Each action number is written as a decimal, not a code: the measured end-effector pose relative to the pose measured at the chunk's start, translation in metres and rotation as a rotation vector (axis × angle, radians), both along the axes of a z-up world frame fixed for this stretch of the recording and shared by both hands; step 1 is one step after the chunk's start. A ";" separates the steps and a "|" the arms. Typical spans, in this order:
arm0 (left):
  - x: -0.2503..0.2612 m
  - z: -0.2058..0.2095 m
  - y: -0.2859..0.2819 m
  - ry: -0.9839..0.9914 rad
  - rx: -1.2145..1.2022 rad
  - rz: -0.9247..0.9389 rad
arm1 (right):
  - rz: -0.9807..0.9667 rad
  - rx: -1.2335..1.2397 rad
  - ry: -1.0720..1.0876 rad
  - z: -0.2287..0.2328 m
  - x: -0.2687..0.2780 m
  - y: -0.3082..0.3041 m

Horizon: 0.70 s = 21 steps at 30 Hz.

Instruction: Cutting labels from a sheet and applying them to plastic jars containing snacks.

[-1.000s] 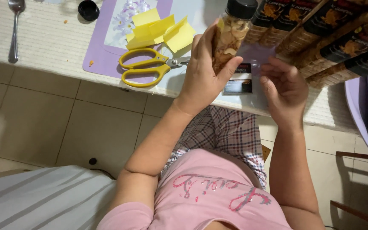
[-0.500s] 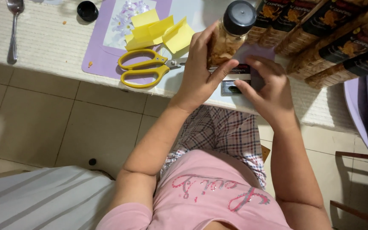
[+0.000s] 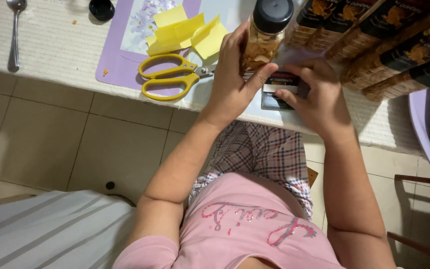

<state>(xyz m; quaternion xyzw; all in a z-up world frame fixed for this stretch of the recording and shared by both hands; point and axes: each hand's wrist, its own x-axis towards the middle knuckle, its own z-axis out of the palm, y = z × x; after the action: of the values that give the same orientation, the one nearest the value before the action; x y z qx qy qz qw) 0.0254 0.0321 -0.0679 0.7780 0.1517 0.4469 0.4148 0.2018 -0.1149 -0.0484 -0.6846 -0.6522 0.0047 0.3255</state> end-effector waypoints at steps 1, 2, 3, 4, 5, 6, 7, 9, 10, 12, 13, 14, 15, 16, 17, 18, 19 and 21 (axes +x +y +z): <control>-0.001 0.000 -0.001 0.000 0.000 0.001 | 0.001 0.000 0.000 0.001 0.000 0.000; -0.001 0.001 -0.001 -0.001 -0.004 -0.002 | 0.002 -0.011 0.003 0.002 0.001 0.000; -0.001 0.001 -0.002 -0.001 -0.009 -0.007 | 0.001 -0.024 0.006 0.003 0.001 0.000; -0.002 0.003 -0.003 -0.001 -0.009 -0.008 | 0.001 -0.024 0.006 0.006 0.000 0.000; -0.003 0.005 -0.004 -0.006 -0.023 -0.010 | -0.006 -0.065 0.066 0.010 -0.001 -0.001; -0.004 0.007 -0.005 -0.011 -0.036 -0.012 | -0.012 -0.106 0.126 0.013 -0.002 -0.001; -0.006 0.008 -0.005 -0.009 -0.039 -0.013 | -0.013 -0.108 0.128 0.016 -0.002 0.000; -0.009 0.008 -0.007 0.015 -0.033 -0.009 | -0.009 -0.182 0.137 0.020 -0.001 0.001; -0.012 0.010 -0.008 0.019 -0.039 -0.011 | -0.011 -0.188 0.141 0.019 0.000 0.000; -0.015 0.015 -0.010 0.004 -0.104 -0.055 | 0.008 -0.192 0.229 0.019 0.001 0.000; -0.017 0.015 -0.011 0.006 -0.106 -0.058 | 0.006 -0.193 0.232 0.023 -0.001 -0.001; -0.019 0.015 -0.012 -0.001 -0.137 -0.082 | -0.010 -0.217 0.332 0.028 -0.004 -0.001; -0.021 0.016 -0.012 -0.010 -0.165 -0.106 | -0.025 -0.239 0.430 0.033 -0.006 0.000; -0.022 0.012 -0.013 -0.009 -0.165 -0.108 | -0.027 -0.238 0.430 0.028 -0.003 -0.001; -0.024 0.008 -0.015 0.012 -0.098 -0.035 | -0.064 -0.264 0.457 0.024 0.000 -0.001; -0.025 0.004 -0.016 0.032 -0.032 0.039 | -0.101 -0.290 0.483 0.019 0.004 -0.002; -0.029 0.005 -0.021 0.031 -0.030 0.038 | -0.100 -0.288 0.483 0.018 0.006 -0.002; -0.037 0.008 -0.032 -0.123 0.067 0.166 | -0.035 -0.258 0.517 0.015 0.011 -0.003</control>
<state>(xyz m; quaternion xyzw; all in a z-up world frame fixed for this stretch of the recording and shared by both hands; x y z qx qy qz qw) -0.0117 -0.0004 -0.0602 0.7474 0.1749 0.5312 0.3587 0.2127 -0.1179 -0.0335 -0.7076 -0.5297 0.2563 0.3913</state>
